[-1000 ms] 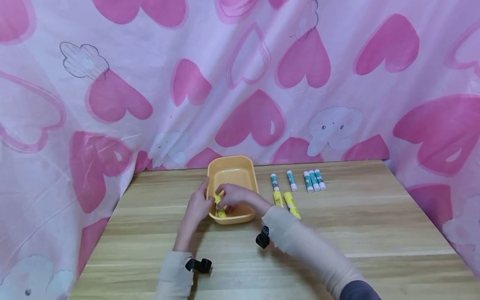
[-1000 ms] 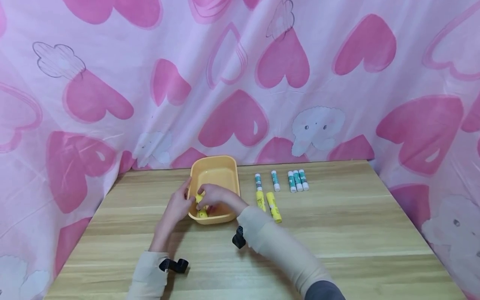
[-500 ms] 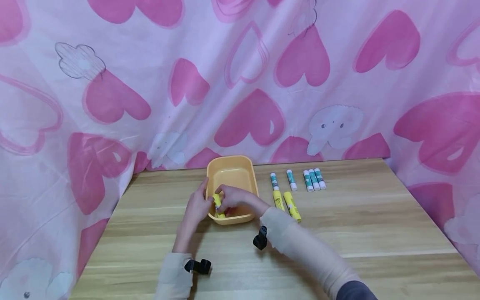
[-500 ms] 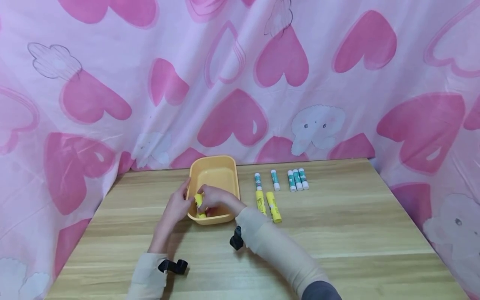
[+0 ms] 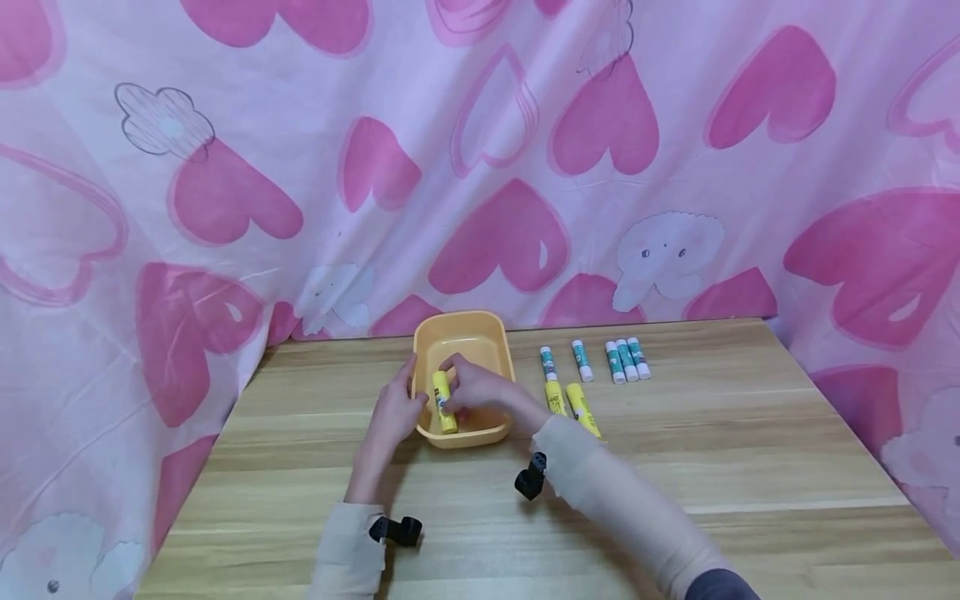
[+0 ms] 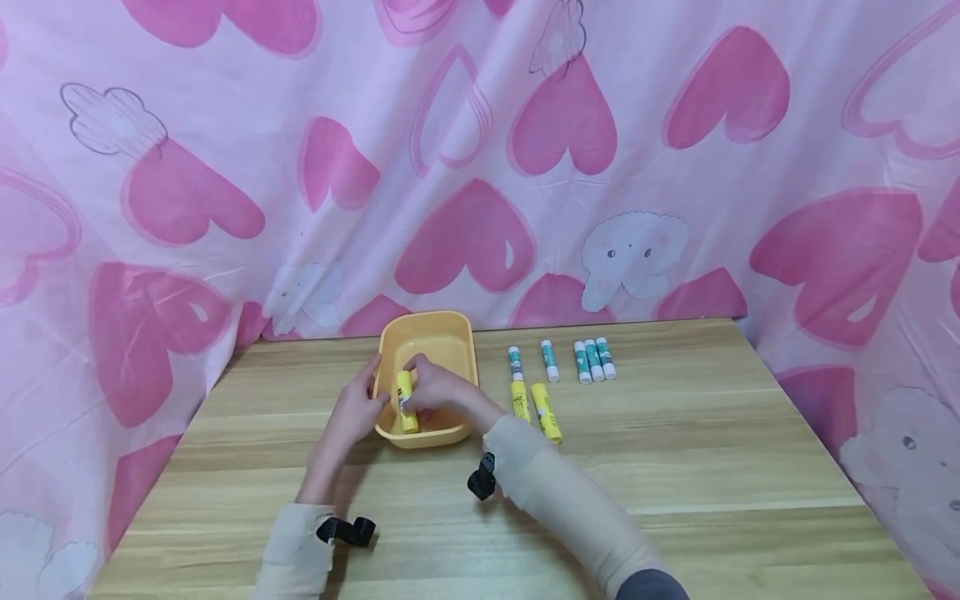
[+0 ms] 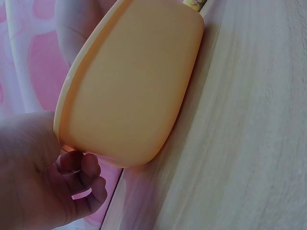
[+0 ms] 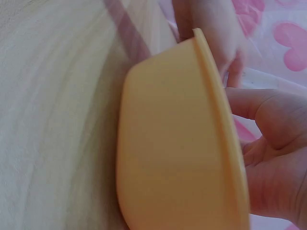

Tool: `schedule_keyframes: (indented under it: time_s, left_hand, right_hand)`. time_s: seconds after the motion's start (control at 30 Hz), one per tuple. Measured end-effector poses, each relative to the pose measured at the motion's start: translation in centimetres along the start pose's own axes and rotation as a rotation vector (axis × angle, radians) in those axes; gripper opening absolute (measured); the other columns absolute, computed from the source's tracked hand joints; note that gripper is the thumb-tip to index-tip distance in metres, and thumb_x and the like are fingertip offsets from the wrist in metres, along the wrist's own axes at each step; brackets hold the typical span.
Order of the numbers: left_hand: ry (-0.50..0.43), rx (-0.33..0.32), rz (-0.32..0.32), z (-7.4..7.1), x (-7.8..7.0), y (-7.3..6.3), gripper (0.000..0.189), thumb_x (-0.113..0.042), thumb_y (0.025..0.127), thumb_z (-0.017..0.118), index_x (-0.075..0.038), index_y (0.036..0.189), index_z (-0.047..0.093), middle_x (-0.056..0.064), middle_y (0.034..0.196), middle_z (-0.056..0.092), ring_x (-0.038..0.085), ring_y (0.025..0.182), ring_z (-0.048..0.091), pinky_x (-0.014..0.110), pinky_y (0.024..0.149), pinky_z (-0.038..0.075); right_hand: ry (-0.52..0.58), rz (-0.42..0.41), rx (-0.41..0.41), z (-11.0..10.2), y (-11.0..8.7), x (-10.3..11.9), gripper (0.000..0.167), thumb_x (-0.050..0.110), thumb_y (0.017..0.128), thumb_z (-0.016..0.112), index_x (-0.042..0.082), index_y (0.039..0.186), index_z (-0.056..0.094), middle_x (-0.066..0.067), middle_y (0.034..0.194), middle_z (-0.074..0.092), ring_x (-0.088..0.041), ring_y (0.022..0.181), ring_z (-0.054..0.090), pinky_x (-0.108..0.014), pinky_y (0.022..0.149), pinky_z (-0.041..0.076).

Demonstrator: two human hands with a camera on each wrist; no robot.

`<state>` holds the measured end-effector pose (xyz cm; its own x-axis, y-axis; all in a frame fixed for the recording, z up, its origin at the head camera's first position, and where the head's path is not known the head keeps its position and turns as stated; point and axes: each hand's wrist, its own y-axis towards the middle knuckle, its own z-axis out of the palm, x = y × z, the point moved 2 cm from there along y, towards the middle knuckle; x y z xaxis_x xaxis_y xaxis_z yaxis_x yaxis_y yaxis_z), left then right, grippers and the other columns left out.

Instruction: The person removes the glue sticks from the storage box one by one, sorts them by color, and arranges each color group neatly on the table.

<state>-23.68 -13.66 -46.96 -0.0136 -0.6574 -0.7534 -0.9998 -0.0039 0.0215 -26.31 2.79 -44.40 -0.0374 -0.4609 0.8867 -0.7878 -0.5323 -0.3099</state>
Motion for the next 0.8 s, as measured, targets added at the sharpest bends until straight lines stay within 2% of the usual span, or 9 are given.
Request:
schedule_keyframes:
  time_s: [0.2,0.3,0.4,0.53,0.63,0.8]
  left_hand:
    - [-0.006,-0.004,-0.007,-0.2,-0.1,0.0,0.075,-0.009,0.087,0.059,-0.012,0.157,0.031,0.02,0.14,0.057,0.03,0.115,0.058,0.048,0.1,0.048]
    - [-0.017,-0.004,-0.017,-0.2,-0.1,-0.1,0.075,-0.008,0.087,0.058,-0.012,0.157,0.031,0.02,0.141,0.056,0.03,0.117,0.057,0.048,0.102,0.047]
    - [-0.018,-0.005,-0.016,-0.2,-0.1,-0.1,0.075,-0.008,0.087,0.058,-0.01,0.157,0.03,0.021,0.143,0.055,0.032,0.121,0.056,0.049,0.104,0.046]
    - [-0.014,-0.011,-0.007,-0.1,-0.1,-0.2,0.075,-0.008,0.086,0.058,-0.01,0.156,0.031,0.022,0.138,0.058,0.032,0.117,0.058,0.049,0.103,0.047]
    - [-0.01,-0.02,0.003,0.0,-0.1,-0.3,0.075,-0.007,0.086,0.058,-0.01,0.156,0.032,0.022,0.131,0.063,0.031,0.11,0.06,0.048,0.099,0.049]
    - [-0.005,-0.031,0.021,0.0,-0.1,-0.2,0.075,-0.006,0.086,0.058,-0.01,0.156,0.033,0.021,0.13,0.064,0.03,0.109,0.06,0.048,0.099,0.048]
  right_hand:
    - [0.019,-0.047,-0.035,-1.4,-1.5,0.8,0.072,-0.002,0.08,0.072,0.006,0.141,0.035,-0.021,0.104,0.061,-0.029,0.072,0.066,-0.052,0.074,0.06]
    - [0.029,-0.066,-0.05,-2.0,-2.1,0.8,0.073,-0.001,0.079,0.073,0.007,0.141,0.036,-0.02,0.107,0.059,-0.03,0.076,0.067,-0.054,0.074,0.059]
    - [0.022,-0.076,-0.076,-2.6,-2.8,0.8,0.073,0.001,0.078,0.074,0.01,0.141,0.037,-0.018,0.108,0.058,-0.029,0.077,0.067,-0.054,0.074,0.059]
    - [0.026,-0.073,-0.091,-3.4,-4.0,0.4,0.072,0.003,0.078,0.075,0.014,0.14,0.039,-0.016,0.112,0.057,-0.029,0.074,0.067,-0.054,0.074,0.059]
    - [0.036,-0.069,-0.091,-4.0,-4.8,-0.1,0.072,0.004,0.079,0.075,0.016,0.14,0.039,-0.016,0.114,0.056,-0.03,0.074,0.067,-0.049,0.071,0.06]
    - [0.055,-0.067,-0.122,-5.4,-6.1,-0.9,0.072,0.007,0.08,0.076,0.018,0.141,0.039,-0.015,0.119,0.054,-0.029,0.078,0.067,-0.04,0.068,0.061]
